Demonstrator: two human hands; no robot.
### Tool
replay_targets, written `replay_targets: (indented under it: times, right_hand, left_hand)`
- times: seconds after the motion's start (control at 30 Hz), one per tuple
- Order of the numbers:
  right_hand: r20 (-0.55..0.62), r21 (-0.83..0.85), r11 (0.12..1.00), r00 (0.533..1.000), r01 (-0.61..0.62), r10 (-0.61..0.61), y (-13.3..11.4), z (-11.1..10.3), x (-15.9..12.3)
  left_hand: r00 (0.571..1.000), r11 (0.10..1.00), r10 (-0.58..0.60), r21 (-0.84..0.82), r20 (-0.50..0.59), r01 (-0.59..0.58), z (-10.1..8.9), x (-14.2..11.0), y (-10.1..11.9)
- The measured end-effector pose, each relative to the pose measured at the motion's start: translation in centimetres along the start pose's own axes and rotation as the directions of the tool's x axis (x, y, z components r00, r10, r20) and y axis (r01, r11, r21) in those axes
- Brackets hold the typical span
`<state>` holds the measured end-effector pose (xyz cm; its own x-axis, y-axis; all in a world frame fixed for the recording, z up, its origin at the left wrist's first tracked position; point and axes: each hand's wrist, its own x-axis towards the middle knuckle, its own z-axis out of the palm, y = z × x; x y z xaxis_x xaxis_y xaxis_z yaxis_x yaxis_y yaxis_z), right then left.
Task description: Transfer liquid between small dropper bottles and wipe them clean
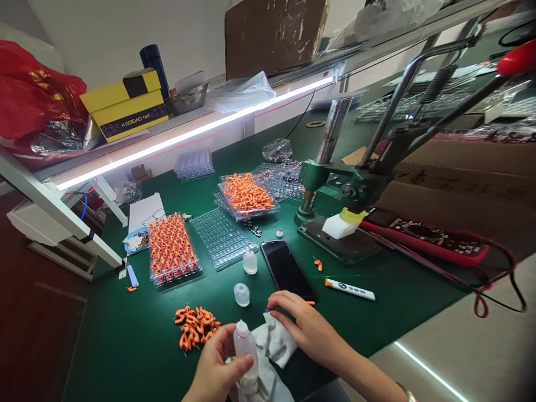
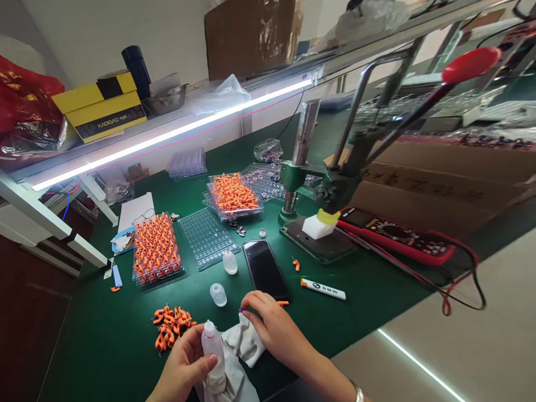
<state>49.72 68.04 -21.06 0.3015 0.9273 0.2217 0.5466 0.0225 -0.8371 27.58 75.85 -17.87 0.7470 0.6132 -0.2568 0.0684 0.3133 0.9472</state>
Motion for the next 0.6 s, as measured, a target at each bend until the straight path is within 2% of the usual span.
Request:
replay_targets:
  times: [0.17,0.27,0.4,0.6]
  right_hand:
    - [-0.077,0.024,0.999,0.996,-0.032,0.034,1.0,1.8,-1.6]
    - [-0.143,0.107,0.993,0.987,-0.054,0.069,0.6,2.4,-2.0]
    - [-0.195,0.311,0.947,0.97,-0.082,0.148,-1.9,1.8,-1.4]
    - [-0.166,0.538,0.84,0.969,-0.065,0.181,-5.9,1.7,-0.6]
  left_hand:
    - [1.0,1.0,-0.003,0.028,-0.003,0.003,-0.1,0.2,-0.2]
    - [1.0,0.998,-0.006,0.069,0.012,0.005,0.1,0.2,0.1]
    - [0.999,0.98,0.007,0.198,0.031,-0.013,0.8,0.0,0.7]
    - [0.999,0.955,0.03,0.293,0.035,-0.039,1.5,0.2,0.9]
